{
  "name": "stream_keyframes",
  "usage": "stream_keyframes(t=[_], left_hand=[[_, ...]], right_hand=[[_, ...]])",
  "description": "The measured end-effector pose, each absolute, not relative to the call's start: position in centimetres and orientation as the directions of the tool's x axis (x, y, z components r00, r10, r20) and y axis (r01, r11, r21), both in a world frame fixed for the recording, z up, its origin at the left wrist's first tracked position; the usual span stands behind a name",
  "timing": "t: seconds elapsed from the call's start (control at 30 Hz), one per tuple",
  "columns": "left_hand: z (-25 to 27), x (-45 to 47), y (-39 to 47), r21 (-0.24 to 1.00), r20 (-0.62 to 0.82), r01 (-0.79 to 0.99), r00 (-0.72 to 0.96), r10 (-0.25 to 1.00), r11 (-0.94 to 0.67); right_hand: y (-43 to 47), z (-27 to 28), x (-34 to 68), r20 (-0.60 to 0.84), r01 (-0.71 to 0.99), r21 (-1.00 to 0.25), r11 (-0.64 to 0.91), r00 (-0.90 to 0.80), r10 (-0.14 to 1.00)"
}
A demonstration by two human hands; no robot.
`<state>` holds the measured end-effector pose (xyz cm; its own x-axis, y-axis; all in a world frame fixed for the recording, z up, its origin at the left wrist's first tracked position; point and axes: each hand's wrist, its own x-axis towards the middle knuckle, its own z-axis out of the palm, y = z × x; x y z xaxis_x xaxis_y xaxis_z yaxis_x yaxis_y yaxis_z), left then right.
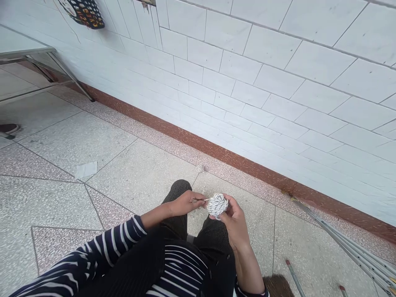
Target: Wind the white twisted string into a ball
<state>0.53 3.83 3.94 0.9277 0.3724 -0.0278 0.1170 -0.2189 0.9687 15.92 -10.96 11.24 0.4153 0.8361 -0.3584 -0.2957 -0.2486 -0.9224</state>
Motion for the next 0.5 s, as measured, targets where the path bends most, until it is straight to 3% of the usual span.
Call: stream_keyframes(t=[0.2,0.4,0.5], left_hand=[[4.1,0.5,3.9,0.984,-0.177,0.16,0.907,0.381,0.077],[4.1,0.2,4.4,0.984,-0.113,0.157,0.91,0.399,-0.079],[4.6,-0.3,5.6,0.986,-0.118,0.153,0.91,0.398,-0.058]], right_hand=[[-10.1,11.3,15.8,-0.344,-0.35,-0.923,-0.158,0.569,0.747],[-9.9,12.0,16.9,-0.336,-0.423,-0.905,-0.04,0.654,0.678],[-10.0,11.9,18.3,-0.297,-0.413,-0.91,0.038,0.714,0.634]])
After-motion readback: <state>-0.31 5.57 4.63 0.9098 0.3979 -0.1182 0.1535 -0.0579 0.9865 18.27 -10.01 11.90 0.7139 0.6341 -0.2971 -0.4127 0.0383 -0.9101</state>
